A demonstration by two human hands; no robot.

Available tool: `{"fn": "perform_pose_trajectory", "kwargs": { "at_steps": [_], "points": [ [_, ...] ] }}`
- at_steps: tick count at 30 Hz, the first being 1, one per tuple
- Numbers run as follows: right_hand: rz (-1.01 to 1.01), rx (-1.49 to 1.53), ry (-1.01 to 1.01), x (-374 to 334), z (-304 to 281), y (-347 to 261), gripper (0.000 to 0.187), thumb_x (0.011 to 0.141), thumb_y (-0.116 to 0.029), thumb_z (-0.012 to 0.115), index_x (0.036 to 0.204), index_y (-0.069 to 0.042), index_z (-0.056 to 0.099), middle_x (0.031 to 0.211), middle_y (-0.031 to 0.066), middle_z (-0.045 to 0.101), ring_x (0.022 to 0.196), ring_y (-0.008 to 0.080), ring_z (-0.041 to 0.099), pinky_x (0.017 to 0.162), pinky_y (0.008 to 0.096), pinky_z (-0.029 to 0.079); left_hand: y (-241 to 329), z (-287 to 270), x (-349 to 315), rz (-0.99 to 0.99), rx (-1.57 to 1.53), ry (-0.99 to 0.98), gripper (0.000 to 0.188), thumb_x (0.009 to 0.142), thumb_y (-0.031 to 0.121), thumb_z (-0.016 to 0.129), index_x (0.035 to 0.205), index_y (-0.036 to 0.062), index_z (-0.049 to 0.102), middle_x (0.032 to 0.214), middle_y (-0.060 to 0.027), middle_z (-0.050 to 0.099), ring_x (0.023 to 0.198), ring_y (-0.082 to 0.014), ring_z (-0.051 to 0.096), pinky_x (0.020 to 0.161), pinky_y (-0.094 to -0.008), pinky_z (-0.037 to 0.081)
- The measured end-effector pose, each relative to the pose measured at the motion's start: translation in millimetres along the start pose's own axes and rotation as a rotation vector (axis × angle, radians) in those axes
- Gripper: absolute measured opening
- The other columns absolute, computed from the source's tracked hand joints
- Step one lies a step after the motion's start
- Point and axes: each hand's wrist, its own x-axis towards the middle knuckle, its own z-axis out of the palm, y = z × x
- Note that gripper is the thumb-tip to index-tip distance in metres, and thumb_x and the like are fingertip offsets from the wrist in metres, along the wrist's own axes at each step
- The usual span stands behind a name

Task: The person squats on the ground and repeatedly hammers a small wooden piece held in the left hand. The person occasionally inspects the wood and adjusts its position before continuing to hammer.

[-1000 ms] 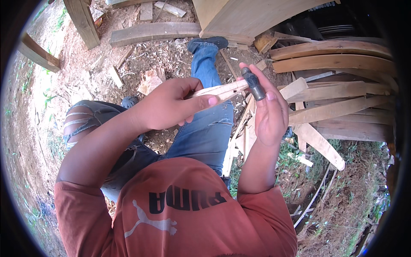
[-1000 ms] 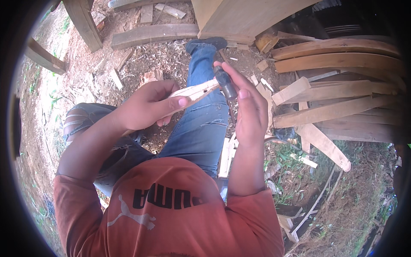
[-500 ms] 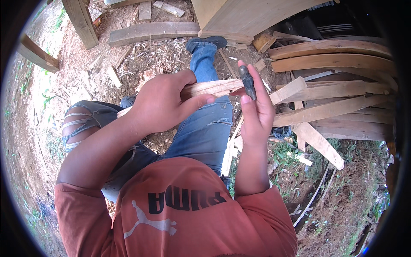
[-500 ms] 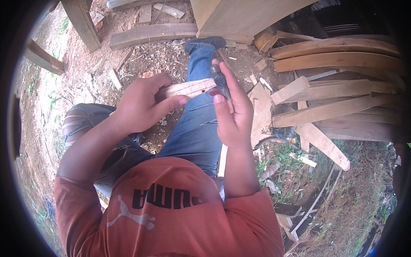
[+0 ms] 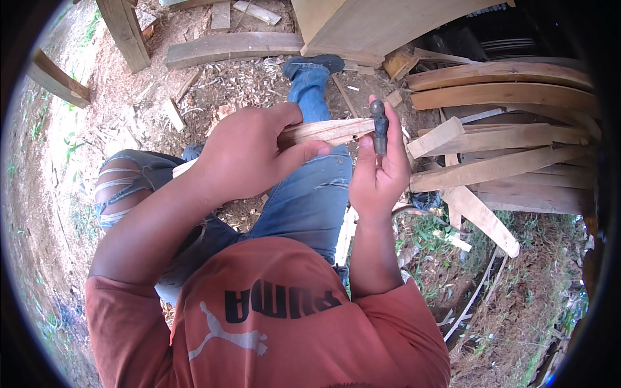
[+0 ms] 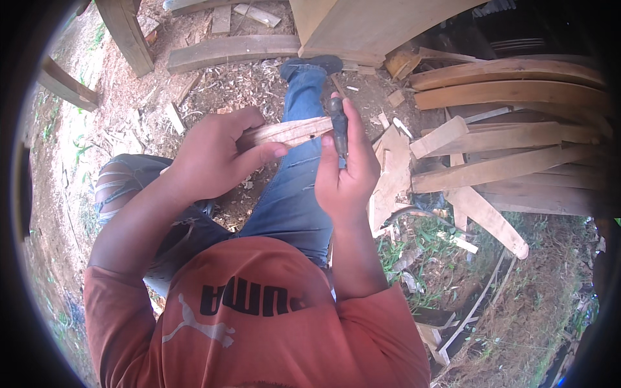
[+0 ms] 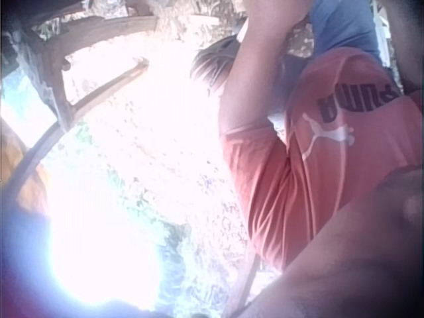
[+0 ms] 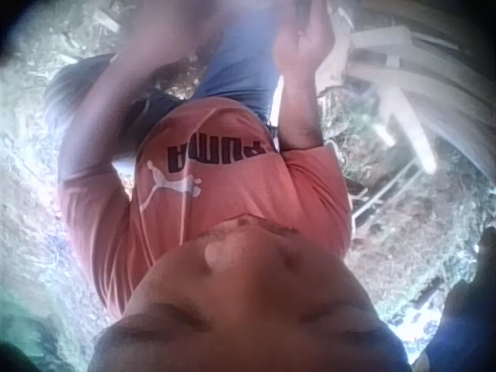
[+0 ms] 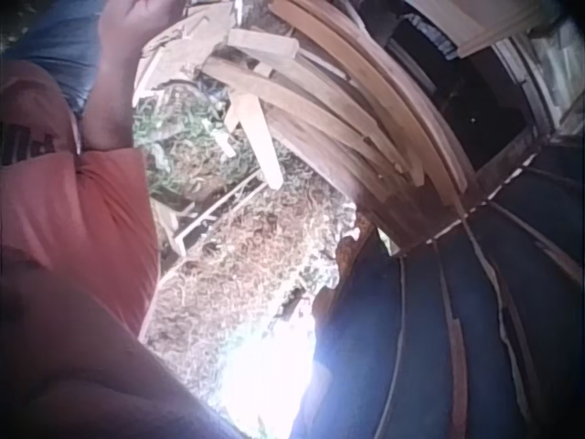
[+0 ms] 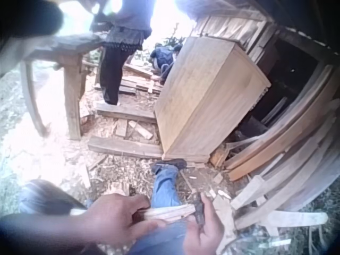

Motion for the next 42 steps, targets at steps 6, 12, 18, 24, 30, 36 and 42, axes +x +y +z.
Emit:
{"fn": "perform_pose_trajectory", "kwargs": {
  "at_steps": [6, 12, 18, 24, 30, 36, 42],
  "points": [
    [0.193, 0.318, 0.136, -7, 9, -11, 0.048, 0.108, -0.003, 0.057, 0.154, 0.009, 0.05, 0.146, 0.0225, 0.067, 0.114, 0.0205, 0.071, 0.099, 0.0341, 0.057, -2, -5, 0, -0.024, -0.019, -0.086, 0.05, 0.094, 0.051, 0.082, 0.099, 0.0024, 0.07, 0.062, -0.0111, 0.06, 0.056, -0.0281, 0.062, 0.057, -0.0418, 0.047],
    [0.238, 0.436, 0.153, -2, -1, -8, 0.05, 0.112, -0.016, 0.058, 0.154, 0.01, 0.049, 0.141, 0.0264, 0.068, 0.1, 0.0184, 0.071, 0.09, 0.0336, 0.058, -4, -8, 0, -0.049, -0.077, -0.105, 0.051, 0.094, 0.051, 0.082, 0.099, 0.0023, 0.069, 0.064, -0.0094, 0.06, 0.058, -0.024, 0.061, 0.057, -0.0401, 0.046],
    [0.265, 0.508, 0.129, -4, -5, -7, 0.05, 0.113, -0.019, 0.057, 0.153, 0.011, 0.05, 0.135, 0.0293, 0.07, 0.097, 0.0207, 0.071, 0.088, 0.0344, 0.057, -4, -9, -2, -0.023, -0.094, -0.093, 0.045, 0.098, 0.044, 0.079, 0.11, 0.0024, 0.067, 0.073, -0.0135, 0.065, 0.067, -0.0286, 0.067, 0.064, -0.0414, 0.05],
    [0.428, 0.536, 0.14, -17, -20, 11, 0.044, 0.11, -0.012, 0.06, 0.149, 0.009, 0.057, 0.116, 0.0162, 0.075, 0.088, 0.0132, 0.067, 0.082, 0.029, 0.055, -16, -1, 2, 0.009, -0.136, -0.106, 0.034, 0.103, 0.029, 0.073, 0.117, 0.0002, 0.062, 0.088, -0.0195, 0.069, 0.085, -0.0346, 0.074, 0.077, -0.0435, 0.055],
    [0.862, 0.198, 0.175, -77, -59, 139, 0.034, 0.107, -0.019, 0.068, 0.136, -0.002, 0.073, 0.093, 0.0025, 0.074, 0.076, 0.0085, 0.062, 0.072, 0.0246, 0.051, -48, 17, 9, -0.061, -0.249, -0.144, 0.032, 0.104, 0.015, 0.073, 0.131, -0.0009, 0.065, 0.111, -0.0072, 0.074, 0.098, -0.0147, 0.071, 0.085, -0.0344, 0.056],
    [0.991, -0.649, -0.087, -296, -120, 302, 0.03, 0.096, -0.028, 0.069, 0.112, -0.007, 0.083, 0.089, 0.012, 0.079, 0.074, 0.0192, 0.074, 0.071, 0.0349, 0.059, -44, 28, 18, -0.271, -0.108, -0.214, 0.029, 0.101, 0.016, 0.077, 0.124, -0.0018, 0.07, 0.108, -0.0117, 0.077, 0.098, -0.015, 0.073, 0.088, -0.0314, 0.059],
    [1.535, -0.513, -0.137, -420, -128, 304, 0.034, 0.092, -0.024, 0.07, 0.121, -0.007, 0.076, 0.1, 0.0164, 0.08, 0.094, 0.031, 0.077, 0.087, 0.0439, 0.06, -63, 47, 21, -0.299, 0.019, -0.215, 0.027, 0.101, 0.012, 0.076, 0.124, -0.0003, 0.07, 0.111, -0.0117, 0.079, 0.101, -0.0158, 0.073, 0.088, -0.0319, 0.057]
  ]
}}
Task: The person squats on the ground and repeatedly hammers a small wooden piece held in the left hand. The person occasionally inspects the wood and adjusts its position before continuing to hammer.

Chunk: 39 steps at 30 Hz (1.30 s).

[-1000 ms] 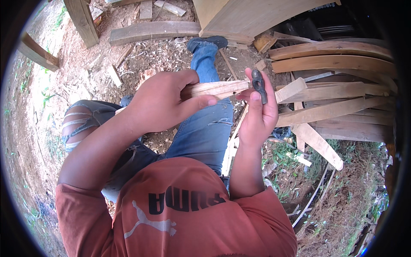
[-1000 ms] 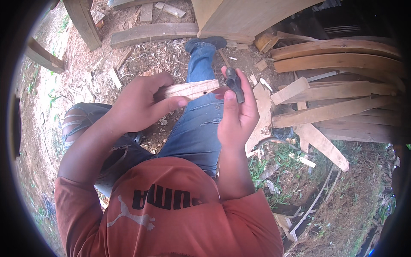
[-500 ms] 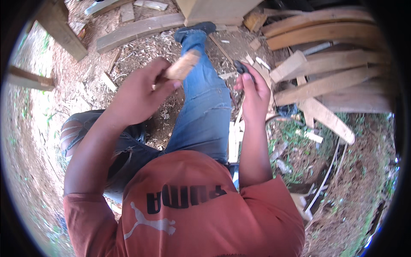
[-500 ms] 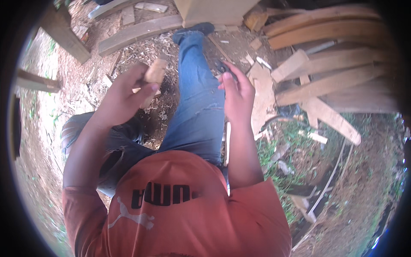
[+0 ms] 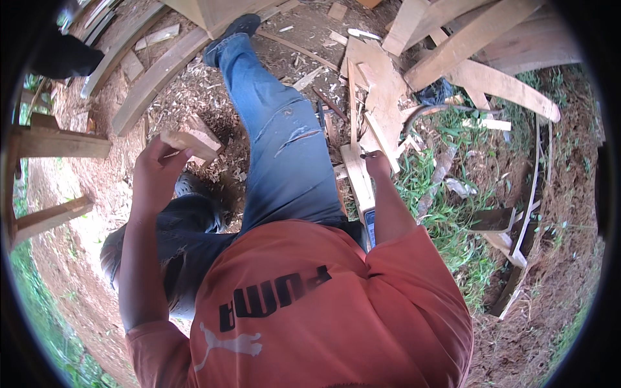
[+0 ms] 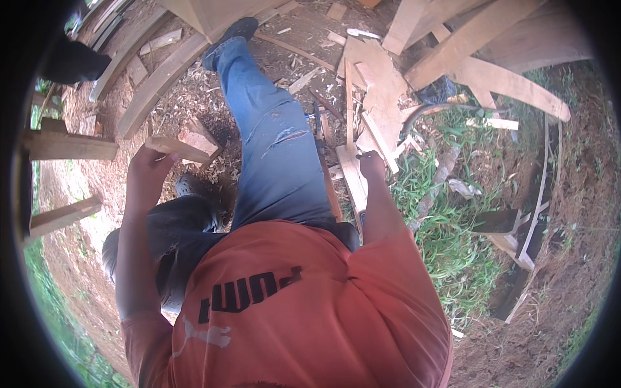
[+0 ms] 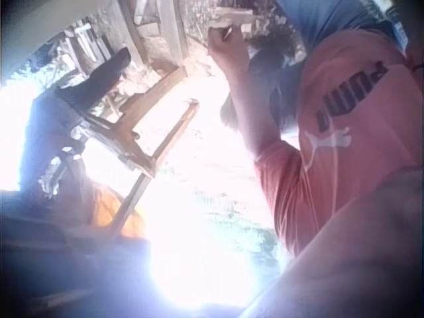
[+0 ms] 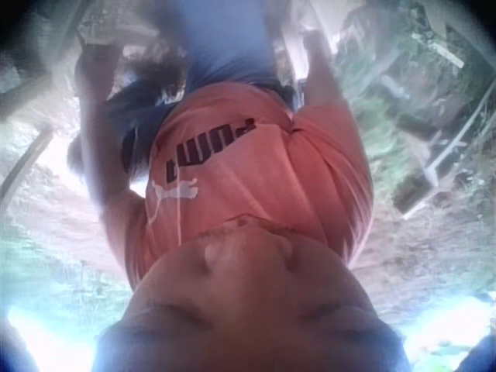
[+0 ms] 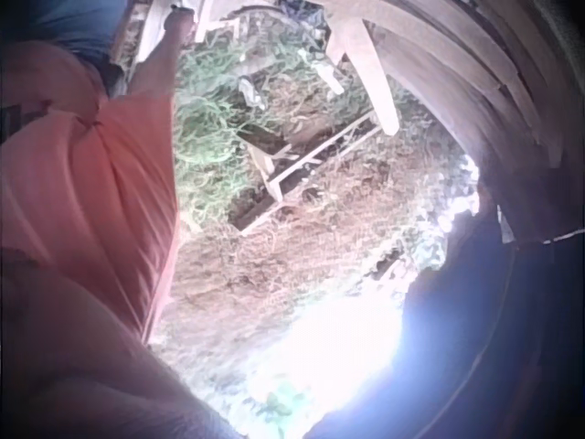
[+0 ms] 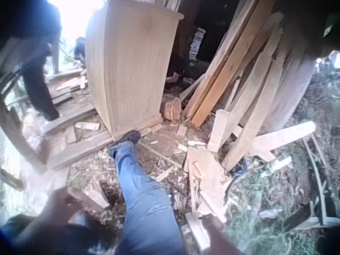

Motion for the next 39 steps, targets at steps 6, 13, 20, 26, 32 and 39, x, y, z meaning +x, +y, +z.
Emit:
{"fn": "perform_pose_trajectory", "kwargs": {
  "at_steps": [6, 13, 20, 26, 32, 39],
  "points": [
    [0.122, -0.125, 0.175, -38, 31, 5, 0.028, 0.093, -0.017, 0.066, 0.12, -0.01, 0.07, 0.123, 0.0187, 0.073, 0.121, 0.0399, 0.068, 0.108, 0.0507, 0.051, -16, 22, 20, -0.067, 0.0, 0.0, 0.027, 0.102, 0.011, 0.074, 0.126, -0.0004, 0.07, 0.112, -0.0125, 0.079, 0.105, -0.0181, 0.074, 0.093, -0.0342, 0.056],
    [-0.183, -0.376, -0.219, -91, 47, -74, 0.036, 0.098, -0.032, 0.069, 0.123, -0.006, 0.065, 0.117, 0.0207, 0.075, 0.111, 0.0395, 0.074, 0.096, 0.0493, 0.059, -79, 31, 49, -0.09, 0.186, 0.13, 0.032, 0.103, 0.024, 0.075, 0.121, -0.002, 0.069, 0.114, -0.019, 0.08, 0.106, -0.0272, 0.078, 0.092, -0.0395, 0.057],
    [-0.239, -0.289, -0.39, -100, 43, -72, 0.047, 0.098, -0.035, 0.07, 0.131, -0.001, 0.069, 0.117, 0.022, 0.077, 0.109, 0.0344, 0.077, 0.095, 0.0481, 0.06, -126, 49, 72, -0.239, 0.292, 0.321, 0.037, 0.101, 0.031, 0.076, 0.122, 0.0013, 0.07, 0.111, -0.0183, 0.081, 0.101, -0.0305, 0.079, 0.088, -0.0441, 0.057],
    [0.019, 0.248, -0.525, -55, 65, -64, 0.033, 0.096, -0.023, 0.077, 0.116, 0.002, 0.07, 0.085, 0.0125, 0.073, 0.067, 0.0216, 0.072, 0.056, 0.0384, 0.058, -150, 59, 63, -0.171, 0.346, 0.37, 0.033, 0.099, 0.028, 0.076, 0.121, 0.0043, 0.071, 0.108, -0.0191, 0.081, 0.103, -0.0343, 0.078, 0.09, -0.0467, 0.057],
    [-0.256, 0.34, -0.126, -67, -19, -132, 0.034, 0.096, -0.022, 0.073, 0.12, 0.0, 0.063, 0.078, 0.0076, 0.068, 0.063, 0.0179, 0.064, 0.055, 0.0362, 0.052, -144, 72, 72, -0.209, 0.311, 0.441, 0.031, 0.094, 0.032, 0.081, 0.099, 0.004, 0.068, 0.097, -0.0183, 0.08, 0.092, -0.0381, 0.077, 0.082, -0.0506, 0.057],
    [-0.461, 0.774, -0.316, -144, -111, -288, 0.027, 0.102, -0.017, 0.071, 0.112, -0.001, 0.052, 0.077, 0.0061, 0.065, 0.057, 0.0148, 0.064, 0.051, 0.0308, 0.051, -148, 83, 67, -0.28, 0.324, 0.439, 0.039, 0.089, 0.038, 0.083, 0.101, 0.0054, 0.066, 0.1, -0.0167, 0.078, 0.096, -0.0394, 0.075, 0.084, -0.0511, 0.057]
  ]
}}
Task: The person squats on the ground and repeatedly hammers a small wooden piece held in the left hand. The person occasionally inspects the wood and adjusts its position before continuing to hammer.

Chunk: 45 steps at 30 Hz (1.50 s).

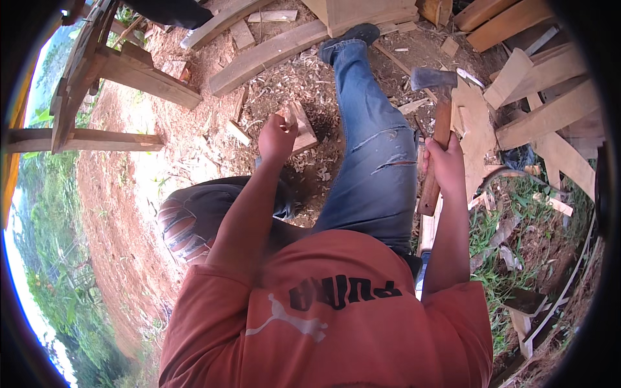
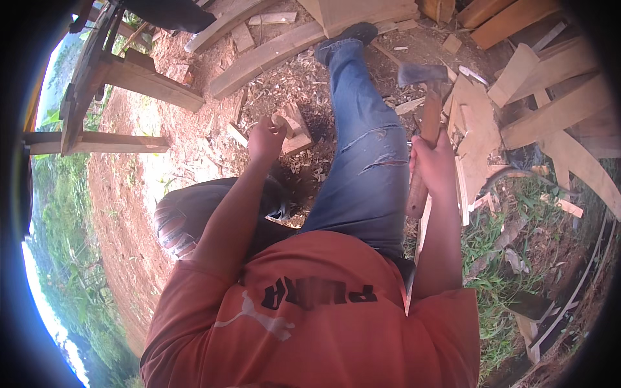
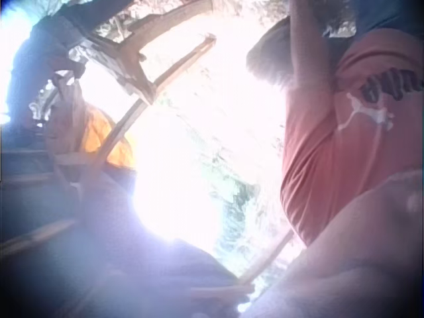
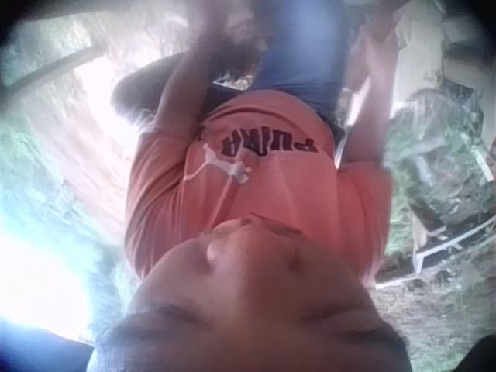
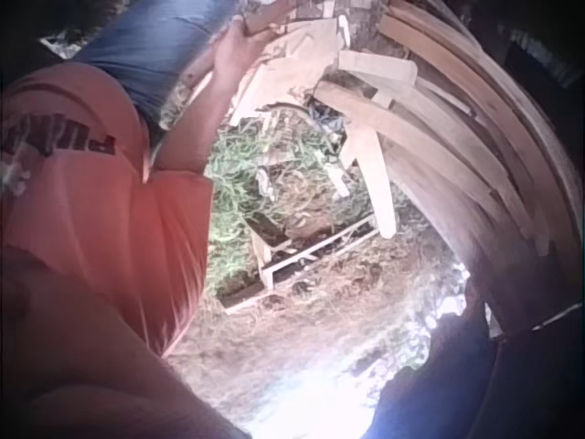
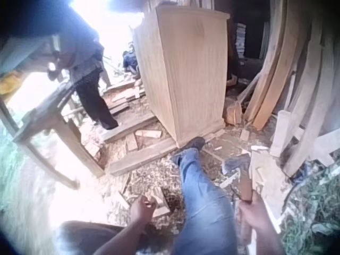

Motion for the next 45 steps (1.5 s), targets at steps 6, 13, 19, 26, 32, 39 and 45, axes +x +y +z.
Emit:
{"fn": "perform_pose_trajectory", "kwargs": {
  "at_steps": [6, 13, 19, 26, 32, 39, 45],
  "points": [
    [-0.049, -0.279, -0.249, -27, 103, -48, 0.037, 0.104, -0.026, 0.07, 0.13, -0.003, 0.059, 0.085, 0.0159, 0.072, 0.067, 0.0269, 0.073, 0.064, 0.0413, 0.057, 7, 0, 0, 0.01, -0.026, -0.061, 0.043, 0.094, 0.041, 0.075, 0.116, 0.005, 0.068, 0.106, -0.0201, 0.077, 0.104, -0.0422, 0.073, 0.09, -0.0517, 0.056],
    [-0.35, -0.606, -0.294, -59, 176, -29, 0.038, 0.104, -0.029, 0.068, 0.131, -0.004, 0.058, 0.102, 0.0272, 0.073, 0.101, 0.0505, 0.07, 0.083, 0.057, 0.055, -1, -1, 7, 0.003, 0.113, -0.195, 0.046, 0.099, 0.036, 0.062, 0.132, 0.0036, 0.063, 0.105, -0.025, 0.077, 0.099, -0.0449, 0.074, 0.089, -0.0569, 0.059],
    [-0.425, -0.671, -0.243, -63, 189, -14, 0.041, 0.104, -0.029, 0.068, 0.133, -0.002, 0.057, 0.102, 0.0278, 0.073, 0.1, 0.0498, 0.071, 0.083, 0.0572, 0.055, -2, -4, 6, 0.012, 0.09, -0.197, 0.044, 0.1, 0.035, 0.06, 0.131, 0.0043, 0.065, 0.108, -0.0248, 0.078, 0.101, -0.0433, 0.075, 0.089, -0.0561, 0.059],
    [-0.405, -0.697, -0.254, -64, 190, -12, 0.048, 0.104, -0.028, 0.069, 0.139, 0.002, 0.055, 0.104, 0.029, 0.074, 0.1, 0.0497, 0.072, 0.084, 0.0569, 0.057, -3, -2, 7, 0.029, 0.078, -0.203, 0.043, 0.1, 0.034, 0.061, 0.132, 0.0044, 0.066, 0.109, -0.0248, 0.078, 0.102, -0.043, 0.075, 0.092, -0.0553, 0.06],
    [-0.418, -0.72, -0.265, -65, 191, -17, 0.045, 0.104, -0.026, 0.069, 0.138, 0.0, 0.055, 0.105, 0.028, 0.074, 0.099, 0.0498, 0.072, 0.084, 0.0569, 0.057, -2, -1, 7, 0.008, 0.093, -0.193, 0.042, 0.099, 0.033, 0.062, 0.13, 0.0044, 0.066, 0.111, -0.0249, 0.078, 0.104, -0.0426, 0.075, 0.093, -0.0551, 0.06],
    [-0.472, -0.764, -0.237, -67, 183, -6, 0.047, 0.104, -0.027, 0.068, 0.141, -0.002, 0.054, 0.106, 0.0263, 0.075, 0.1, 0.0481, 0.073, 0.084, 0.0572, 0.057, -2, -11, 1, 0.08, 0.033, -0.23, 0.052, 0.093, 0.026, 0.069, 0.139, 0.0028, 0.058, 0.118, -0.0271, 0.075, 0.108, -0.0444, 0.074, 0.094, -0.0548, 0.059],
    [-0.478, -0.715, -0.259, -73, 177, -8, 0.043, 0.102, -0.026, 0.069, 0.137, -0.005, 0.055, 0.102, 0.0249, 0.073, 0.095, 0.0482, 0.072, 0.08, 0.0579, 0.057, -32, 12, 11, 0.077, -0.147, -0.254, 0.057, 0.09, 0.008, 0.064, 0.146, 0.0051, 0.057, 0.126, -0.0328, 0.071, 0.119, -0.0484, 0.07, 0.104, -0.0535, 0.055]
  ]
}}
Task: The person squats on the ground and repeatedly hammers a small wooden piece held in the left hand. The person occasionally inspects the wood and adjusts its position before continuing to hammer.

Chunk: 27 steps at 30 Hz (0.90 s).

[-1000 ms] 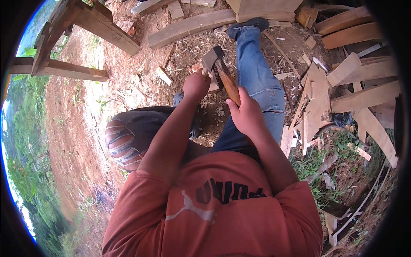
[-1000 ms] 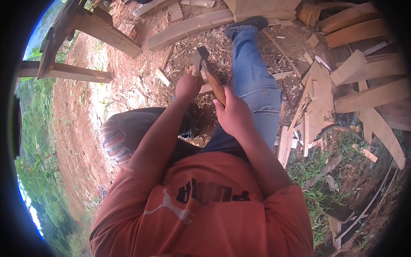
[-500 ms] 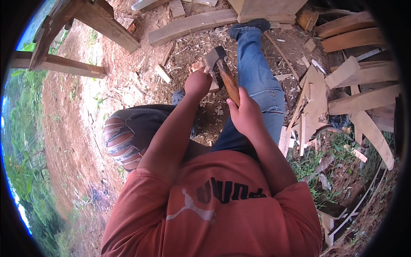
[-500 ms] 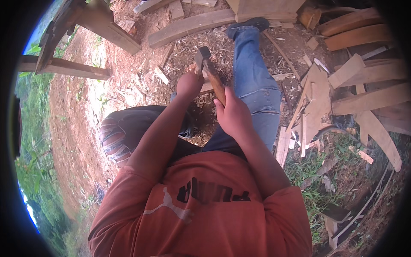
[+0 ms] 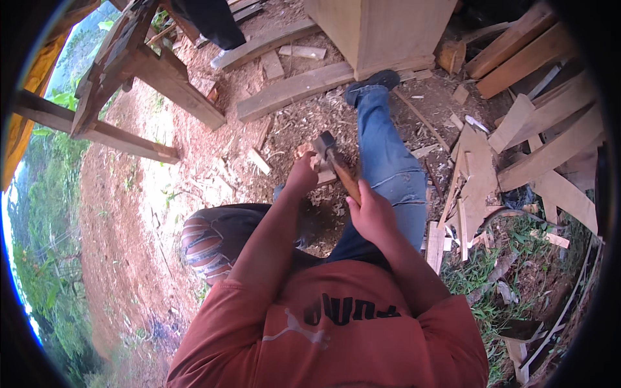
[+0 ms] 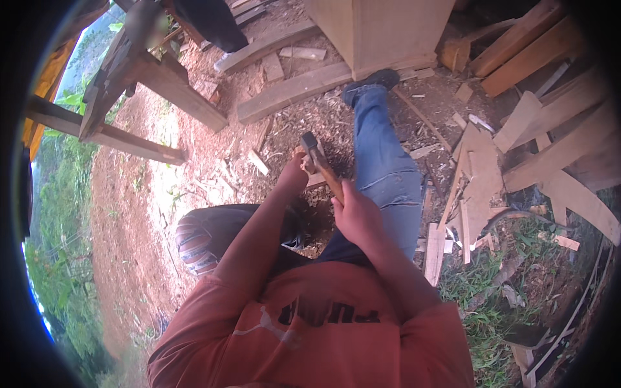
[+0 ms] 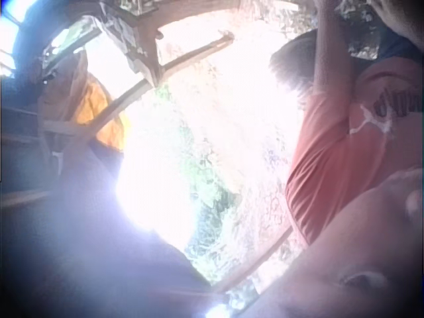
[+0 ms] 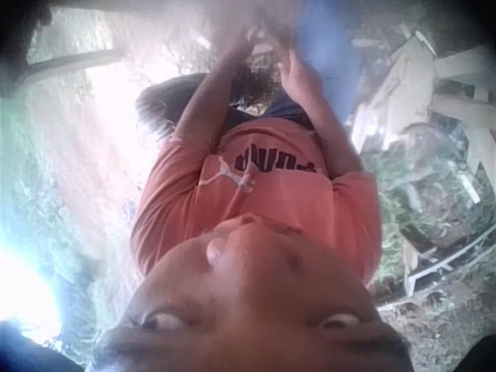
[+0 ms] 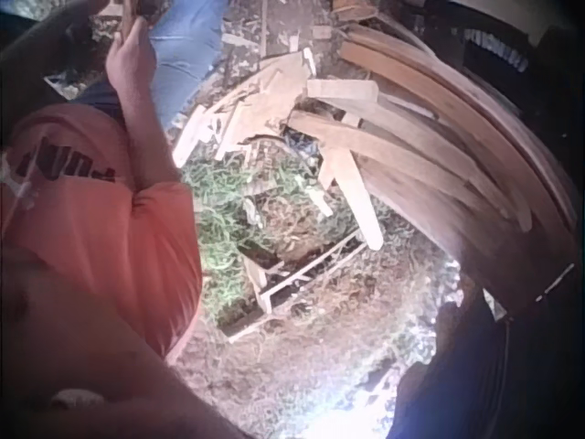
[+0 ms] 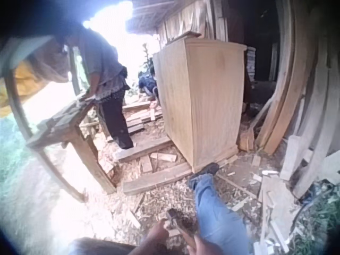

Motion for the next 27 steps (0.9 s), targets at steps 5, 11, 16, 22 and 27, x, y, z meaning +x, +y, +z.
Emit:
{"fn": "perform_pose_trajectory", "kwargs": {
  "at_steps": [5, 11, 16, 22, 27],
  "points": [
    [-0.049, 0.001, 0.005, -8, -8, 6, 0.039, 0.101, -0.025, 0.07, 0.131, -0.006, 0.055, 0.101, 0.0228, 0.073, 0.094, 0.0476, 0.071, 0.079, 0.0576, 0.056, -87, 20, 39, -0.699, -0.938, -0.281, 0.057, 0.099, 0.017, 0.068, 0.151, 0.0073, 0.047, 0.131, -0.0284, 0.066, 0.122, -0.0405, 0.068, 0.105, -0.0589, 0.057],
    [-0.117, -0.027, -0.074, -22, -15, 2, 0.037, 0.101, -0.026, 0.07, 0.129, -0.007, 0.056, 0.101, 0.0212, 0.074, 0.096, 0.046, 0.072, 0.081, 0.0569, 0.057, -111, 13, 13, -0.006, -0.283, -0.55, 0.044, 0.105, 0.032, 0.068, 0.138, 0.0047, 0.057, 0.132, -0.017, 0.066, 0.123, -0.0355, 0.068, 0.102, -0.0485, 0.059],
    [-0.025, -0.109, -0.184, -28, -12, 14, 0.047, 0.1, -0.03, 0.071, 0.138, -0.006, 0.059, 0.105, 0.0216, 0.076, 0.097, 0.0466, 0.073, 0.083, 0.0561, 0.058, -43, 5, -9, 0.142, 0.052, -0.299, 0.034, 0.098, 0.024, 0.073, 0.129, 0.0103, 0.07, 0.11, -0.0131, 0.077, 0.105, -0.0273, 0.074, 0.091, -0.0397, 0.062],
    [-0.162, 0.072, -0.073, -42, -22, 11, 0.044, 0.098, -0.029, 0.075, 0.132, -0.006, 0.061, 0.1, 0.025, 0.074, 0.096, 0.0485, 0.072, 0.082, 0.0567, 0.057, -99, -15, 29, -0.201, -0.815, -0.442, 0.026, 0.104, 0.022, 0.07, 0.122, 0.0038, 0.069, 0.107, -0.0155, 0.075, 0.094, -0.0275, 0.072, 0.086, -0.0403, 0.06],
    [-0.063, 0.475, 0.043, -28, -43, 19, 0.045, 0.099, -0.021, 0.075, 0.135, 0.0, 0.059, 0.095, 0.024, 0.074, 0.086, 0.0463, 0.073, 0.072, 0.0488, 0.056, -38, -69, 42, 0.129, -1.083, -0.33, 0.023, 0.105, 0.009, 0.065, 0.127, -0.0005, 0.065, 0.12, -0.0132, 0.072, 0.112, -0.0264, 0.071, 0.099, -0.0371, 0.058]
  ]
}}
